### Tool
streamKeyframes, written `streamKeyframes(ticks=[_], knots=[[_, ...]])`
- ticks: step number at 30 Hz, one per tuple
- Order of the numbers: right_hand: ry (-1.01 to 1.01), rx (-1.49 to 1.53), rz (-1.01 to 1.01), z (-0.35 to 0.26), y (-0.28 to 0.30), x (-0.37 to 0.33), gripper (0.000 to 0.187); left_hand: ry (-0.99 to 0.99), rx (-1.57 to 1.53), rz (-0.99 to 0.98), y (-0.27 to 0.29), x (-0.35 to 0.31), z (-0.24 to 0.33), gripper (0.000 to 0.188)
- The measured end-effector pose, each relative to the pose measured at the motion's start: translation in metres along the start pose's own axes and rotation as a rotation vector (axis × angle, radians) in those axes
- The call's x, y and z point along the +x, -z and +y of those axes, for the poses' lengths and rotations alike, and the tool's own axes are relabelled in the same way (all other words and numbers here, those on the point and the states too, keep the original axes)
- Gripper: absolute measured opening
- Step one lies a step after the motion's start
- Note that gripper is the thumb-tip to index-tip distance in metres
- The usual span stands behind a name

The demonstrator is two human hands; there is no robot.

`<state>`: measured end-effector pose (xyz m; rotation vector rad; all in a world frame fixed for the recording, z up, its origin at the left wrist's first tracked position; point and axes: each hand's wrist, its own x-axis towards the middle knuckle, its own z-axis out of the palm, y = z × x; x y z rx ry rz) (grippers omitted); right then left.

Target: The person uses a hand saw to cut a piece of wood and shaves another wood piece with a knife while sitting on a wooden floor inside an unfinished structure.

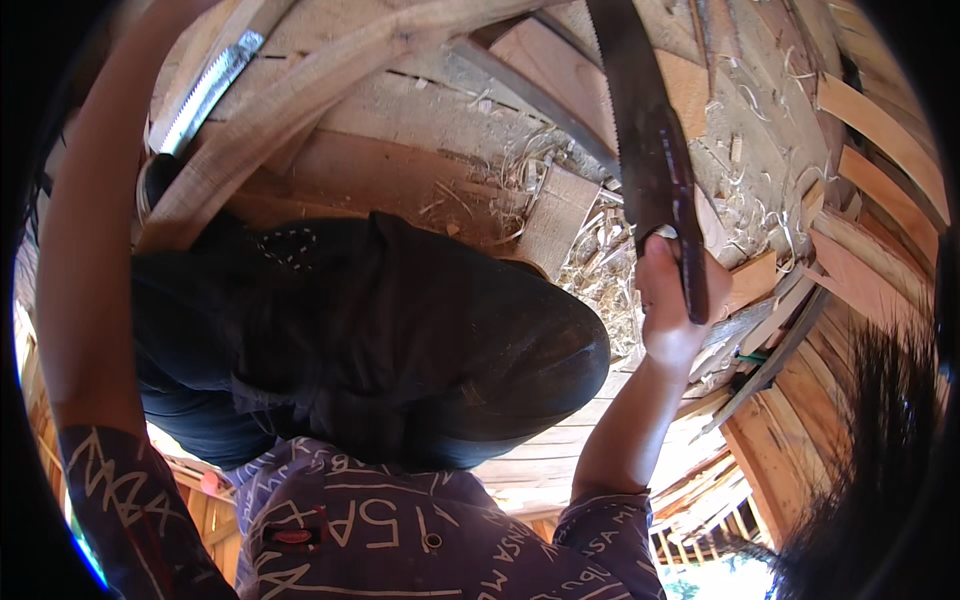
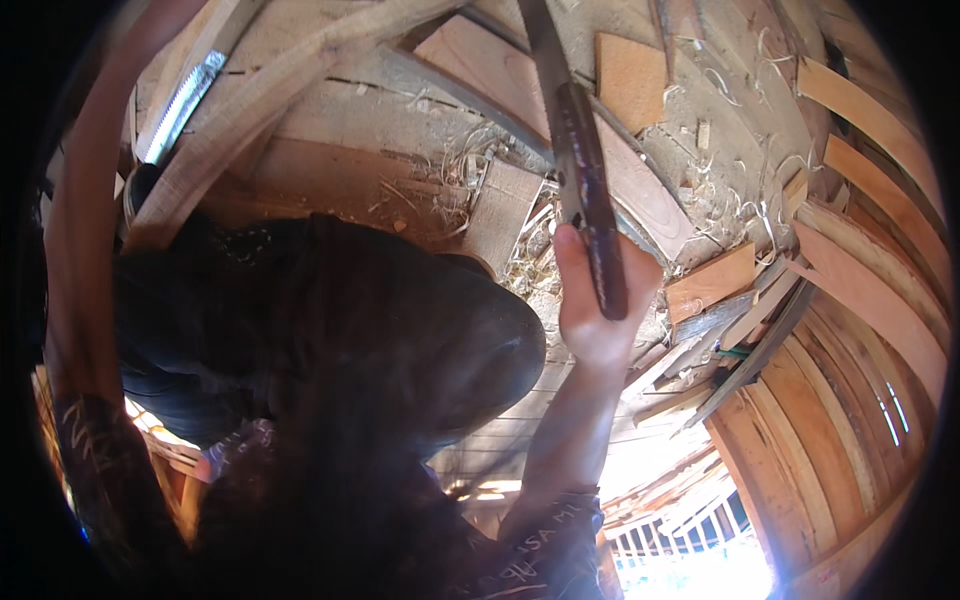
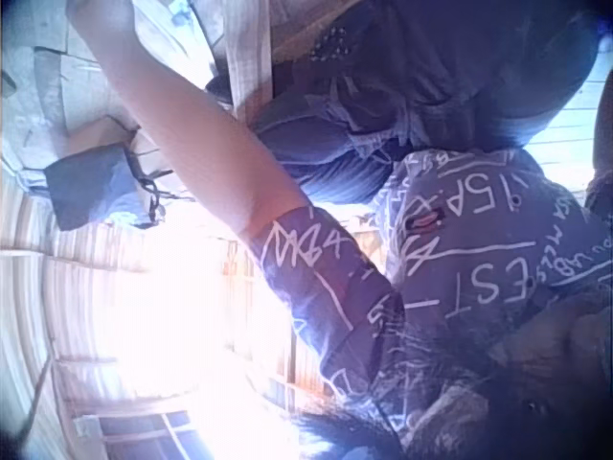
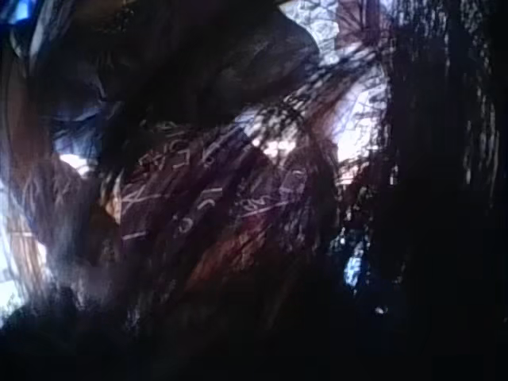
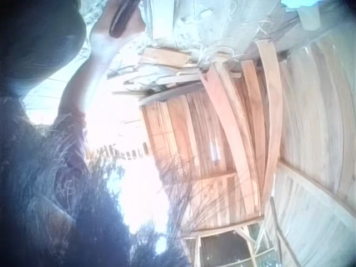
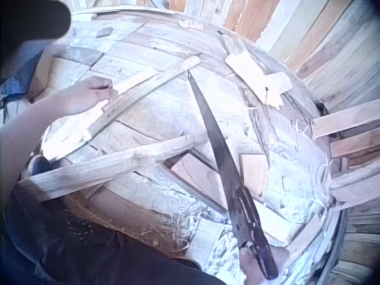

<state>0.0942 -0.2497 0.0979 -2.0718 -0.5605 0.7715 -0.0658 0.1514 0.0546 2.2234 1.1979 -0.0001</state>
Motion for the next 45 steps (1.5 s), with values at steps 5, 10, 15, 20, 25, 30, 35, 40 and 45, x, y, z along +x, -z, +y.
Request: streamKeyframes(ticks=[5,10,15,20,25,30,35,40,45], knots=[[0.087,-0.095,0.112,-0.026,-0.018,-0.018,0.023,0.013,-0.048,-0.560,-0.034,-0.047,-0.032,0.071],[0.104,-0.073,0.241,-0.040,-0.013,-0.061,0.024,-0.219,-0.001,-0.461,-0.052,-0.096,0.010,0.071],[0.161,-0.114,0.371,-0.036,-0.019,-0.123,0.023,-0.308,0.174,-0.406,-0.042,-0.128,0.031,0.077],[0.133,-0.136,0.440,-0.038,-0.022,-0.143,0.024,-0.336,0.311,-0.194,-0.047,-0.164,0.025,0.083],[0.131,-0.170,0.489,-0.018,-0.009,-0.157,0.021,-0.437,-0.009,0.060,-0.066,-0.185,0.006,0.087],[0.152,-0.140,0.535,-0.010,-0.018,-0.180,0.022,-0.227,-0.714,0.313,-0.036,-0.175,-0.030,0.079],[0.189,-0.117,0.593,-0.004,-0.021,-0.194,0.023,-0.018,0.229,0.043,-0.022,-0.226,-0.033,0.079],[0.252,-0.095,0.643,-0.007,-0.027,-0.194,0.027,-0.045,0.477,-0.158,-0.016,-0.240,-0.034,0.072],[0.263,-0.158,0.621,-0.027,-0.034,-0.207,0.028,-0.080,0.478,-0.063,-0.026,-0.228,-0.048,0.063]])
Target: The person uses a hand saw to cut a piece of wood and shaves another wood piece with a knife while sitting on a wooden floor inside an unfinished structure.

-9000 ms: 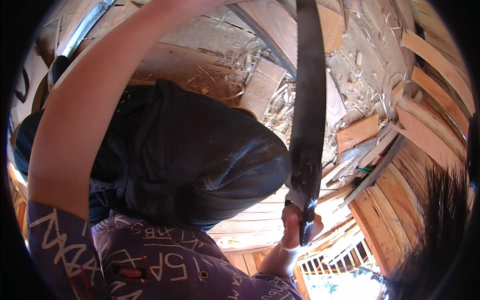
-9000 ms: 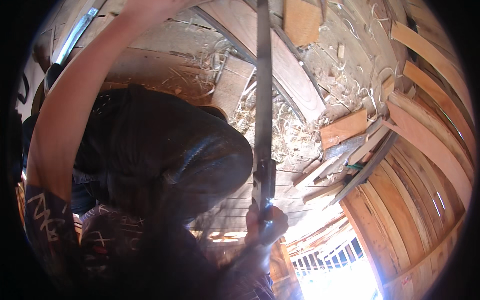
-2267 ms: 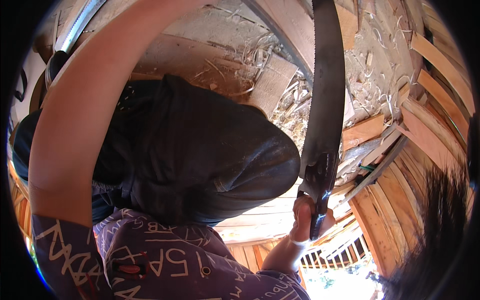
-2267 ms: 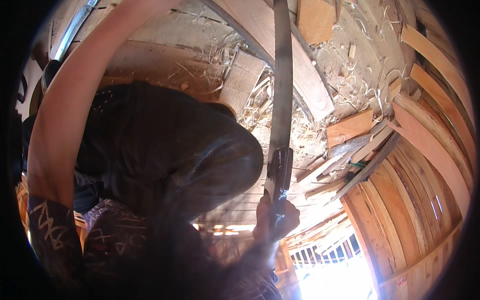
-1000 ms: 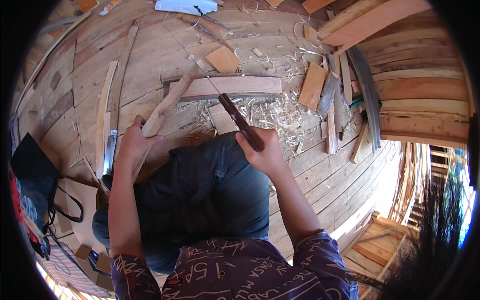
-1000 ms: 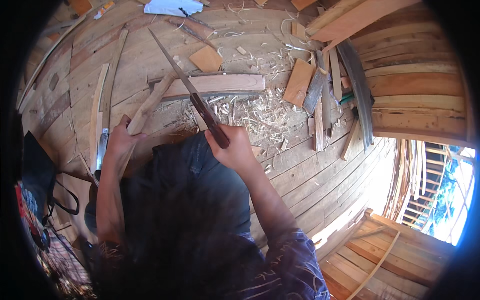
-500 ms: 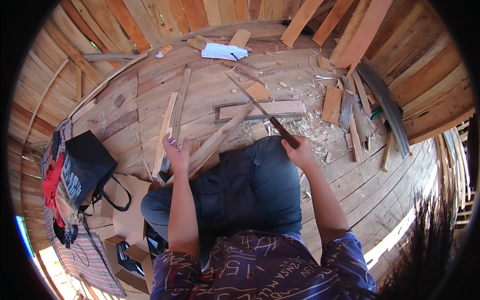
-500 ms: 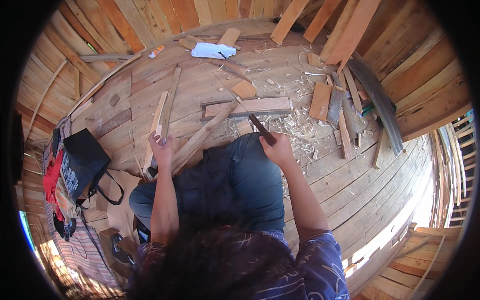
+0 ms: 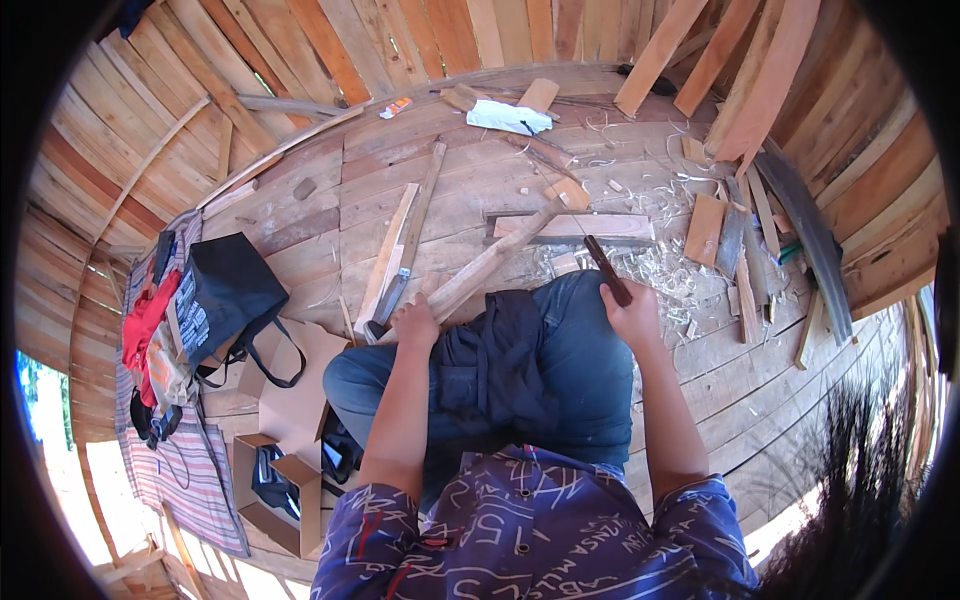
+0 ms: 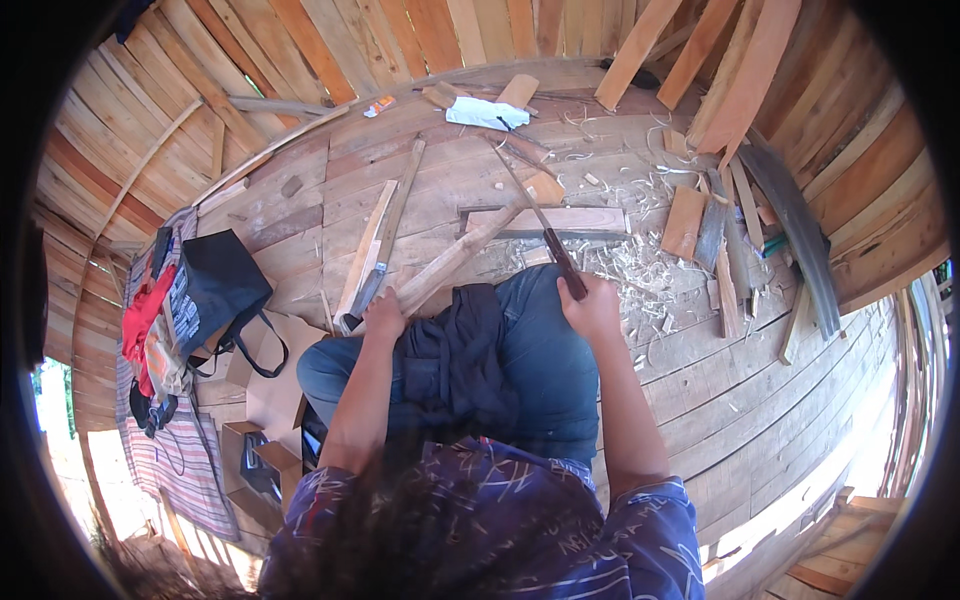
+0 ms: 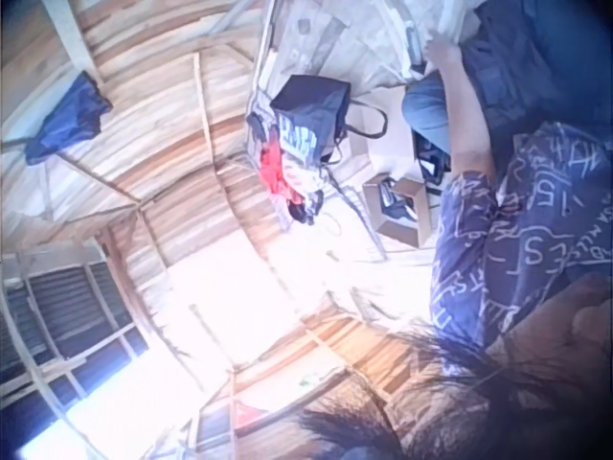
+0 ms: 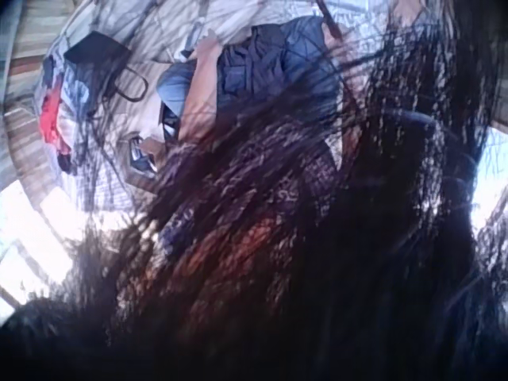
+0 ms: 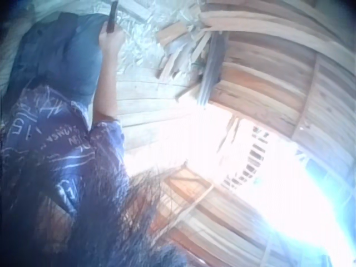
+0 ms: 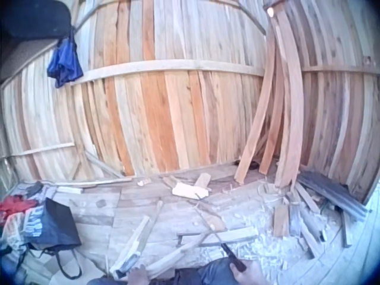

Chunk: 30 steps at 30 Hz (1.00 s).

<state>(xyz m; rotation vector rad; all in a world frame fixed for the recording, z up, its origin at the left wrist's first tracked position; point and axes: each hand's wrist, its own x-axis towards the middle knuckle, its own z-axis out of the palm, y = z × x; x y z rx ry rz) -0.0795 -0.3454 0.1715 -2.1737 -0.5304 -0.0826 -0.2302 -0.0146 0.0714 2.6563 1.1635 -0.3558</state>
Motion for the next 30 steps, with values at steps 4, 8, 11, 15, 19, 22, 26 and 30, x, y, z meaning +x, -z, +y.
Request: streamKeyframes(ticks=[4,8,11,15,19,22,26,30], knots=[[0.003,-0.048,0.011,-0.016,0.007,-0.004,0.025,-0.028,-0.014,0.005,-0.004,0.003,0.004,0.057],[0.007,0.023,0.031,-0.014,0.011,0.000,0.028,-0.043,0.054,-0.096,-0.006,0.016,0.007,0.059],[-0.039,0.138,0.043,0.009,0.008,-0.002,0.029,0.020,0.074,-0.179,-0.007,0.019,0.011,0.068],[-0.089,0.070,0.006,0.054,0.021,-0.007,0.028,-0.191,-0.049,-0.094,0.014,0.001,0.040,0.079],[-0.120,0.047,-0.037,0.081,0.025,-0.002,0.031,-0.295,-0.194,-0.012,0.024,0.023,0.069,0.063],[-0.164,0.072,-0.034,0.105,0.025,0.001,0.032,-0.403,-0.207,-0.152,0.010,0.047,0.103,0.057],[-0.279,0.117,-0.013,0.104,0.017,0.000,0.032,-0.457,-0.029,-0.254,-0.019,0.067,0.126,0.051],[-0.341,0.171,0.013,0.121,0.018,-0.010,0.032,-0.464,-0.221,-0.429,-0.023,0.080,0.123,0.040]])
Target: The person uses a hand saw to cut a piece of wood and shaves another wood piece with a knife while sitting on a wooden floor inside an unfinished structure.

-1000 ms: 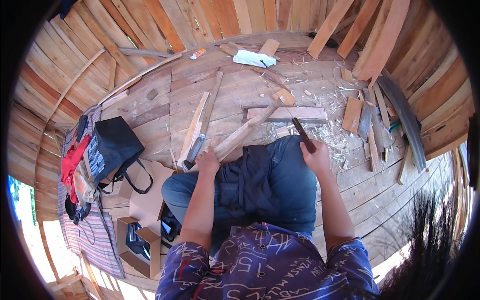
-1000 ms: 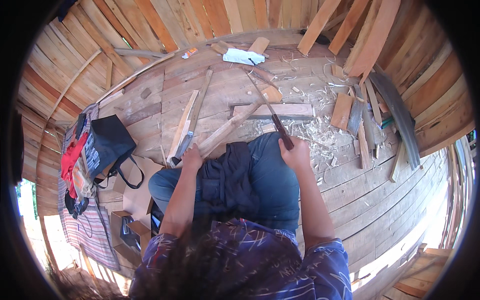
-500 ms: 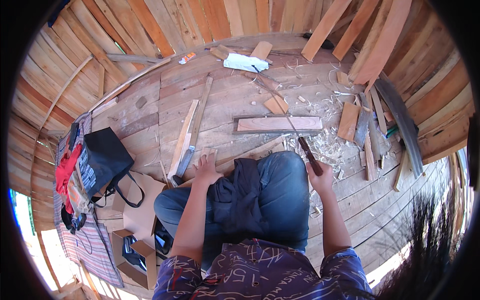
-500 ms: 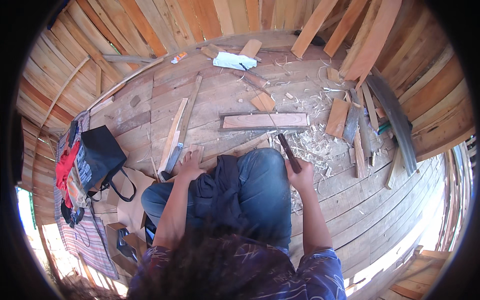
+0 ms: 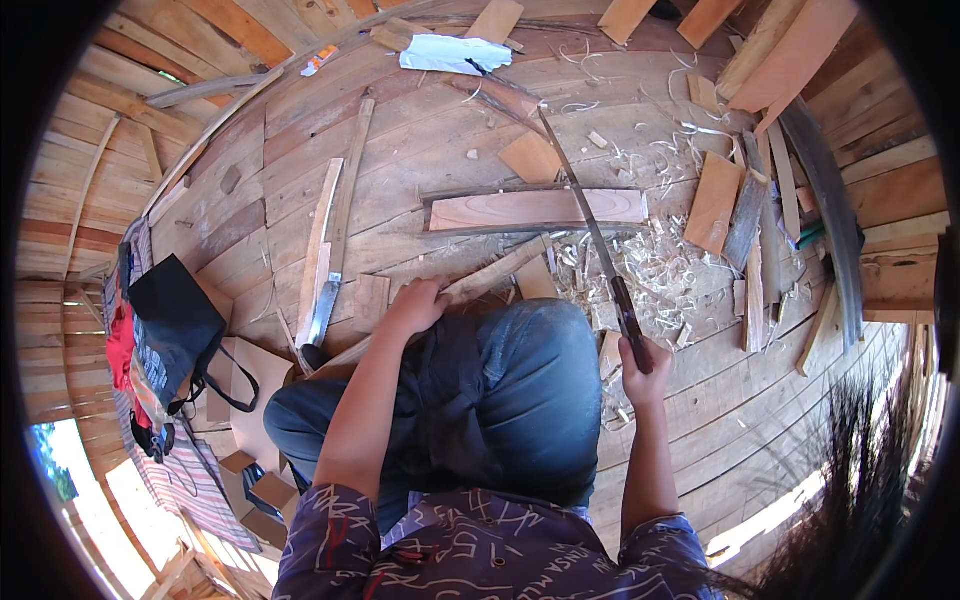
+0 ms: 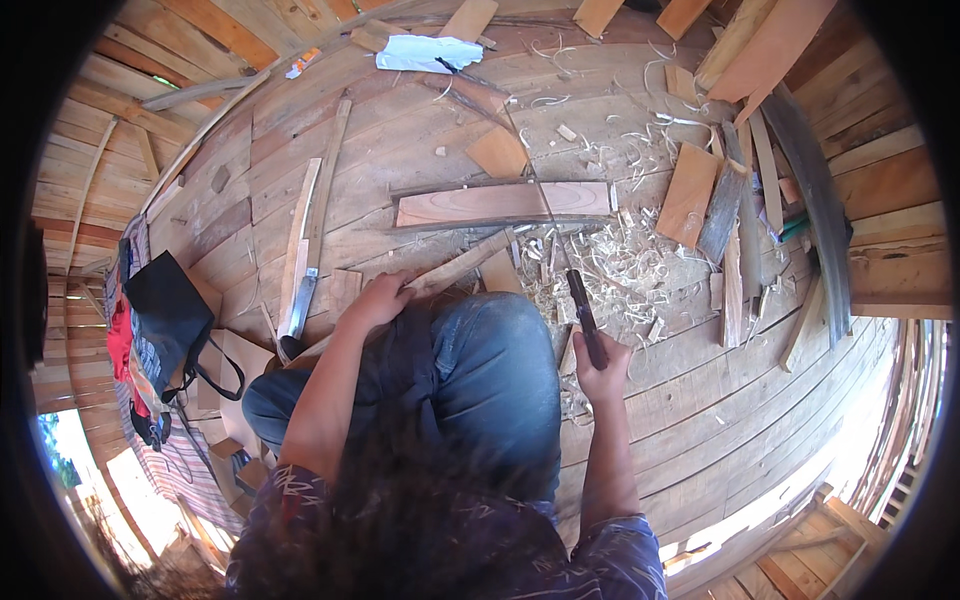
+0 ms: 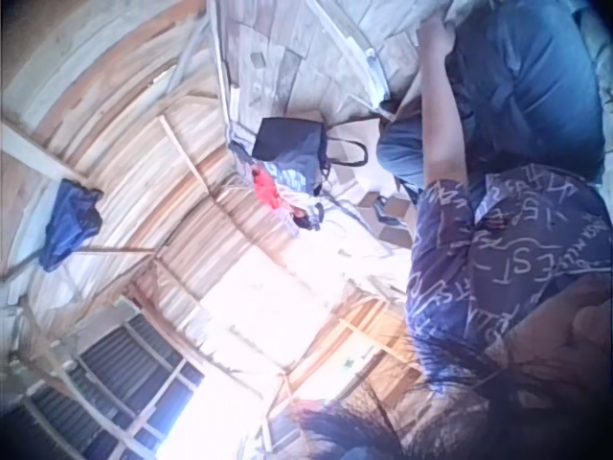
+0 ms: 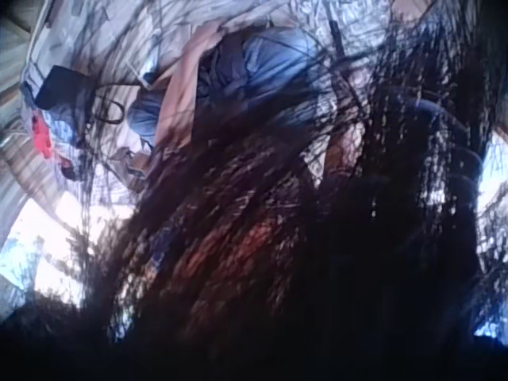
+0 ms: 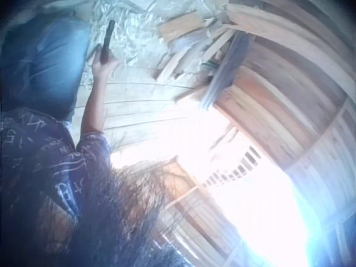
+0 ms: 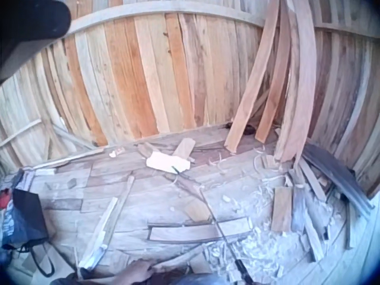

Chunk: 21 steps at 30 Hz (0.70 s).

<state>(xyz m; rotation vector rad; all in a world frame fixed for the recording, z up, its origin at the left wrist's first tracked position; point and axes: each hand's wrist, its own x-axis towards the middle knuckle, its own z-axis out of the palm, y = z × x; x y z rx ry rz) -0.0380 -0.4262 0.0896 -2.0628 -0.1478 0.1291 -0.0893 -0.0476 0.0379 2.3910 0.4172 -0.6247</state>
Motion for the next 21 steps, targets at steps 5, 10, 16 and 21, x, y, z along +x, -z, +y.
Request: streamKeyframes(ticks=[5,10,16,21], knots=[[0.008,0.052,-0.011,0.016,0.016,-0.005,0.035,-0.024,-0.256,0.068,0.012,-0.022,0.016,0.033],[0.064,0.055,-0.016,0.001,0.020,0.009,0.037,0.034,-0.288,0.217,0.031,0.002,-0.022,0.034],[0.126,0.064,-0.106,-0.002,0.018,0.027,0.041,-0.098,-0.078,0.727,0.029,0.040,0.009,0.026],[0.165,0.023,-0.205,-0.001,0.008,0.043,0.040,-0.087,-0.371,0.762,0.031,0.101,0.024,0.025]])
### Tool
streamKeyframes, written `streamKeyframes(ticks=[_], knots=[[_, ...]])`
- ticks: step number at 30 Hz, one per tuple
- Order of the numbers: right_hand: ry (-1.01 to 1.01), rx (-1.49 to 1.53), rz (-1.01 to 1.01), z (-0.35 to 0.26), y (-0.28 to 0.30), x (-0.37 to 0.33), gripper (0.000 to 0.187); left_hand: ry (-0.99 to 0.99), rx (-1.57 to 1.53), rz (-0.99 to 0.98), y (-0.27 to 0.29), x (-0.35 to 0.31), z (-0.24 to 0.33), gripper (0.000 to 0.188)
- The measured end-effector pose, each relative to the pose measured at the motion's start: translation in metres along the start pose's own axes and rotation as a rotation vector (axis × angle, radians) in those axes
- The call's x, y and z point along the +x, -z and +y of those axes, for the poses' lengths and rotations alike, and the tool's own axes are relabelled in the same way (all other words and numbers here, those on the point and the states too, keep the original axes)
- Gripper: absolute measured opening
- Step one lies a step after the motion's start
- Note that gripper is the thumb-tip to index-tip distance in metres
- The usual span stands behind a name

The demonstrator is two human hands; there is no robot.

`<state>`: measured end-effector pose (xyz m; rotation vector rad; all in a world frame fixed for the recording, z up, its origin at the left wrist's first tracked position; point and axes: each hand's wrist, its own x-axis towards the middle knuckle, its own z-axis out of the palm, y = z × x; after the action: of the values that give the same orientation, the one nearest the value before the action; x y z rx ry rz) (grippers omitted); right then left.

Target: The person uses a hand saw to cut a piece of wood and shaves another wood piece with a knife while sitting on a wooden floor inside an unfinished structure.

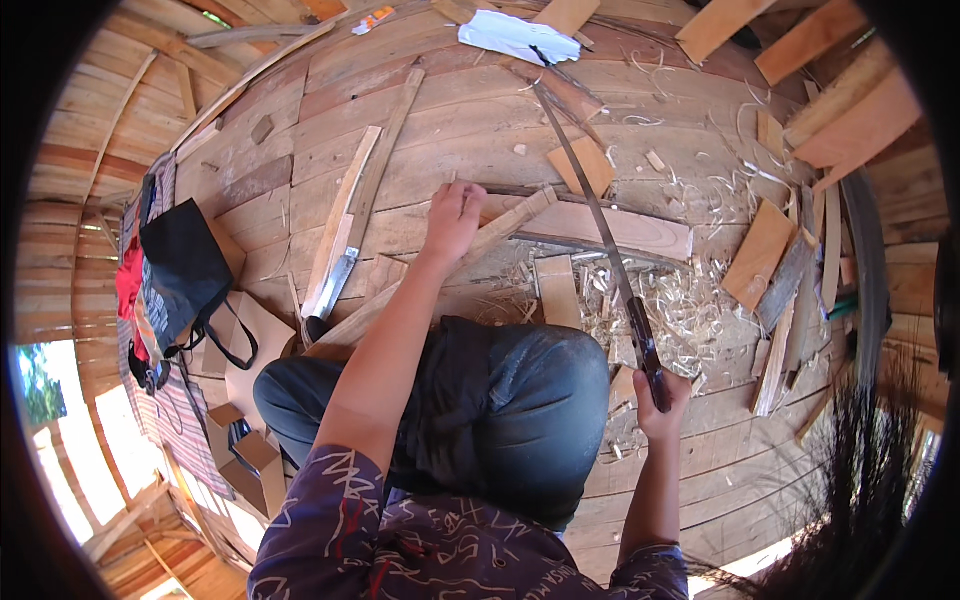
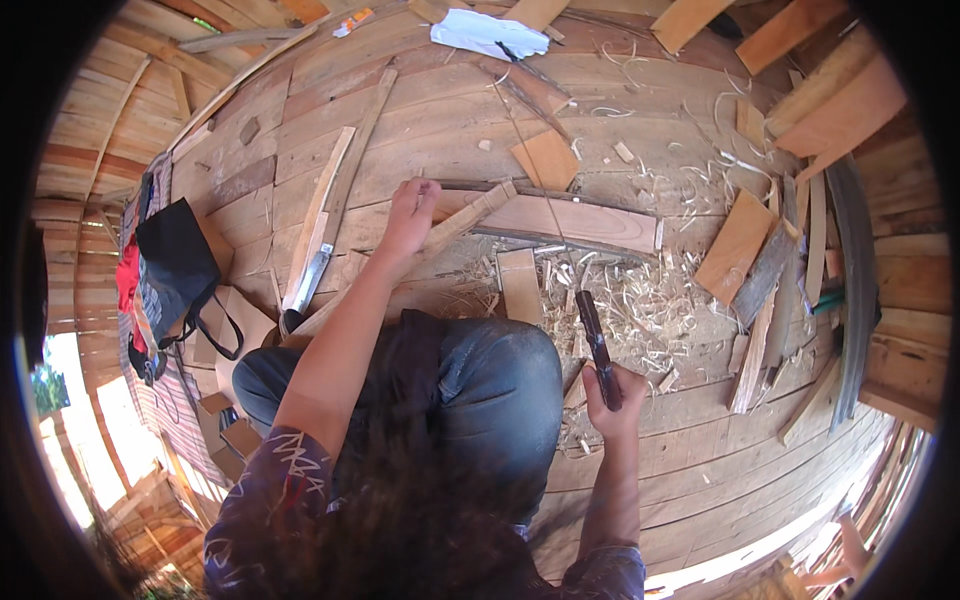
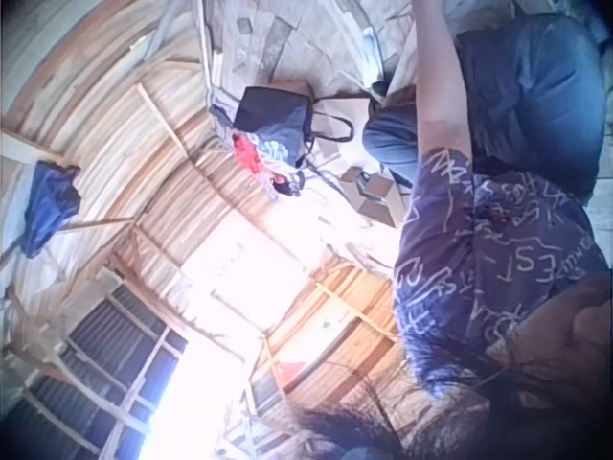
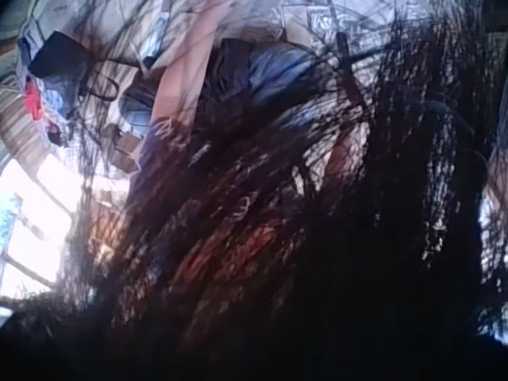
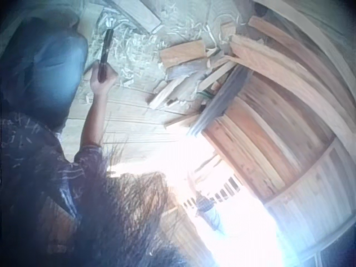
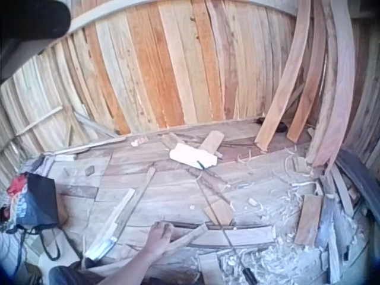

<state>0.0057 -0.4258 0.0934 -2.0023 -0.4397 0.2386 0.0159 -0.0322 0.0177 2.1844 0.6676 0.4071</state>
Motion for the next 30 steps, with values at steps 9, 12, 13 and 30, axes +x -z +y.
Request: streamKeyframes(ticks=[9,12,13,30], knots=[[0.002,-0.036,-0.128,-0.002,-0.018,0.021,0.035,-0.189,0.526,0.122,-0.041,0.008,-0.013,0.032],[-0.024,-0.068,-0.156,0.009,-0.016,0.020,0.037,-0.150,0.490,0.065,-0.038,0.008,-0.010,0.033],[-0.002,-0.077,-0.161,0.009,-0.013,0.021,0.038,-0.132,0.477,0.047,-0.037,0.010,-0.008,0.033],[-0.044,-0.015,-0.211,0.009,-0.016,0.042,0.035,-0.040,0.452,0.016,-0.041,0.015,-0.012,0.033]])
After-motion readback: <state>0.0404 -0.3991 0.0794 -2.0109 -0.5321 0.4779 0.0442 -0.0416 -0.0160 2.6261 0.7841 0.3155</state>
